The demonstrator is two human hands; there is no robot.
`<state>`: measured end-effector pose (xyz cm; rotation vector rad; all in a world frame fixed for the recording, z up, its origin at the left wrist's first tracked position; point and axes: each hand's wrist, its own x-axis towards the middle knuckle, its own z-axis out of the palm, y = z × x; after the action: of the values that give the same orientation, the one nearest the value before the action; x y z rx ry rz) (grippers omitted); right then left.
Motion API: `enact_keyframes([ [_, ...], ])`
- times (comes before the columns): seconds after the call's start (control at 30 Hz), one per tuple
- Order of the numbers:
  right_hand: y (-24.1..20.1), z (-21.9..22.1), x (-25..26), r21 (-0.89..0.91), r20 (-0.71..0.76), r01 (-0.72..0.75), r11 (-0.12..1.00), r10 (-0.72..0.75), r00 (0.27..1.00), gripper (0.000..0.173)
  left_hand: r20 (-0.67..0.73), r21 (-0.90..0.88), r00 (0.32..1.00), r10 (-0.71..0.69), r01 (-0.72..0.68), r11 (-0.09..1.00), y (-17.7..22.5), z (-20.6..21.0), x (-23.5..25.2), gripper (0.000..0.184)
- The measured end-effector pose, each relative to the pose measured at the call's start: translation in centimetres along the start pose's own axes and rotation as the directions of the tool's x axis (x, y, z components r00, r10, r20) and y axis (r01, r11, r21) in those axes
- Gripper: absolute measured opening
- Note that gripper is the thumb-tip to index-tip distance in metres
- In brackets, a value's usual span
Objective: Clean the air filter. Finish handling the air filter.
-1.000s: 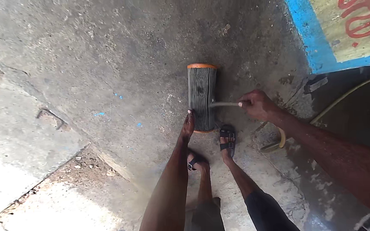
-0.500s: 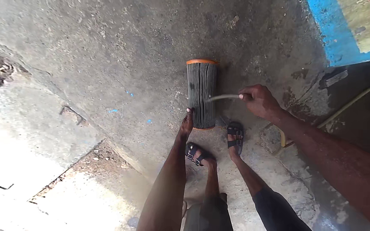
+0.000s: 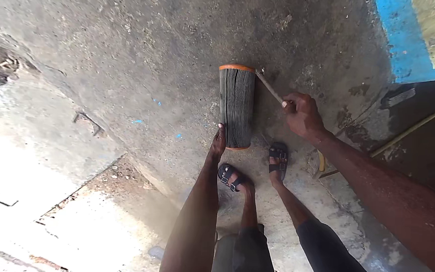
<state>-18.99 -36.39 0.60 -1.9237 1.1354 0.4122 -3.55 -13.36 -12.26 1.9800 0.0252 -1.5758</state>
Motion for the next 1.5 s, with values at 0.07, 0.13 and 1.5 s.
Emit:
enact_keyframes([
  [0.07, -0.3, 0.1, 0.1, -0.078, 0.163, 0.024, 0.997, -0.011, 0.987, 0.025, -0.026, -0.003, 0.999, -0.020, 0.020, 1.000, 0.2, -0.4, 0.1, 0.077],
  [0.13, -0.8, -0.1, 0.0, -0.107, 0.094, 0.026, 0.994, -0.016, 0.995, 0.027, -0.021, 0.003, 1.000, -0.013, 0.013, 1.000, 0.2, -0.8, 0.3, 0.077],
  [1.5, -9.0, 3.4, 1.0, -0.103, -0.021, -0.010, 0.995, 0.008, 1.000, 0.027, 0.011, 0.039, 0.990, 0.140, -0.141, 0.989, -3.1, -7.7, 0.9, 0.071],
])
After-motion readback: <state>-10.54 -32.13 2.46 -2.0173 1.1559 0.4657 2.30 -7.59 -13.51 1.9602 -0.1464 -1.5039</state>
